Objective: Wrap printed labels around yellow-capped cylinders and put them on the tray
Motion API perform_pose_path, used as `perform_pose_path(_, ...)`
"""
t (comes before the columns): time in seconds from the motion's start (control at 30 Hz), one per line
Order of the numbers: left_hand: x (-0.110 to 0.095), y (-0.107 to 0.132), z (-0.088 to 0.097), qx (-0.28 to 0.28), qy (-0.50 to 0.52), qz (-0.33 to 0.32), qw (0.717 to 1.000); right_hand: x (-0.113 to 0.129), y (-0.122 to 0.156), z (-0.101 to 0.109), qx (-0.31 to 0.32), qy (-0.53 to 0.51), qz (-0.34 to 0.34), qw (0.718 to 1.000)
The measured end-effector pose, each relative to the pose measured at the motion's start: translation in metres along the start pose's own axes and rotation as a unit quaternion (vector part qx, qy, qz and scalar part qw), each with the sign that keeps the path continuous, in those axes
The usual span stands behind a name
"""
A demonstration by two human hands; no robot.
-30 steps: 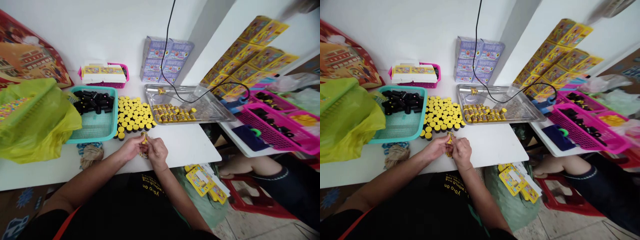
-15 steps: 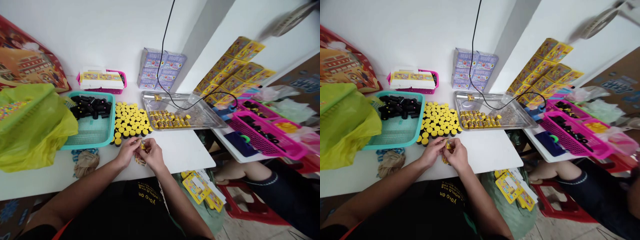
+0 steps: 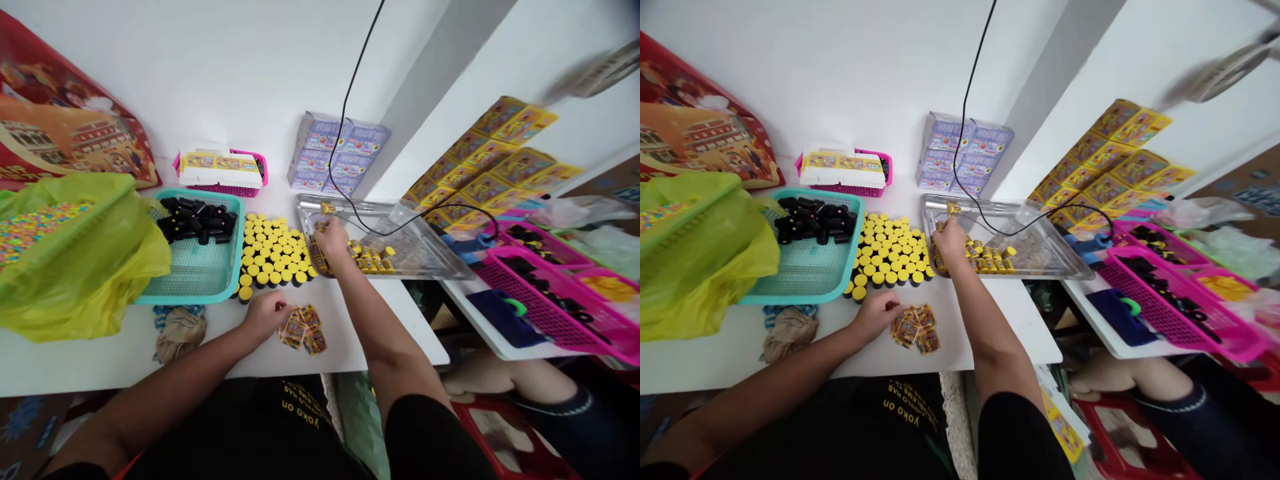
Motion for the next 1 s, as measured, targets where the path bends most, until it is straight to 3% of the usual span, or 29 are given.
perform_pose_path(0.1, -0.003, 0.001, 0.001, 0.013, -0.110, 0.007, 0.994, 0.004, -0.029, -0.020, 0.052, 0.041, 0.004, 0.998)
perform_pose_path(0.2, -0.002, 0.001, 0.002, 0.035, -0.184, 0.038, 0.982, 0.004, -0.036, -0.030, 0.098, 0.053, 0.023, 0.993)
perform_pose_path(0.3, -0.003, 0.001, 0.001, 0.061, -0.225, 0.027, 0.972, 0.002, -0.025, -0.018, 0.058, 0.028, 0.063, 0.996)
perform_pose_path(0.37, -0.003, 0.001, -0.002, 0.088, -0.233, 0.014, 0.968, 0.000, -0.003, 0.002, -0.012, -0.019, 0.104, 0.994)
perform_pose_path(0.47, -0.003, 0.001, -0.004, 0.103, -0.214, 0.009, 0.971, -0.004, 0.054, 0.034, -0.085, -0.122, 0.133, 0.980)
perform_pose_path(0.57, 0.001, -0.003, -0.003, 0.086, -0.167, 0.016, 0.982, -0.010, 0.123, 0.051, -0.089, -0.217, 0.112, 0.966)
perform_pose_path(0.7, 0.007, -0.008, -0.003, 0.067, -0.092, 0.018, 0.993, -0.021, 0.194, 0.050, -0.062, -0.262, 0.062, 0.961)
perform_pose_path(0.83, 0.008, -0.008, -0.004, 0.074, -0.050, 0.014, 0.996, -0.026, 0.219, 0.037, -0.033, -0.259, 0.047, 0.964)
perform_pose_path(1.0, -0.003, -0.005, 0.002, 0.049, -0.035, -0.013, 0.998, -0.006, 0.218, 0.029, 0.014, -0.217, 0.123, 0.968)
Point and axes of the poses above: each hand's wrist, its own y-axis away from the middle knuckle, its own z-axis out of the back of the hand, x = y × z, the point moved 5 cm from there along -y, towards the middle knuckle, and after that the axes turned 4 degrees about z, right-handed, at the moved point
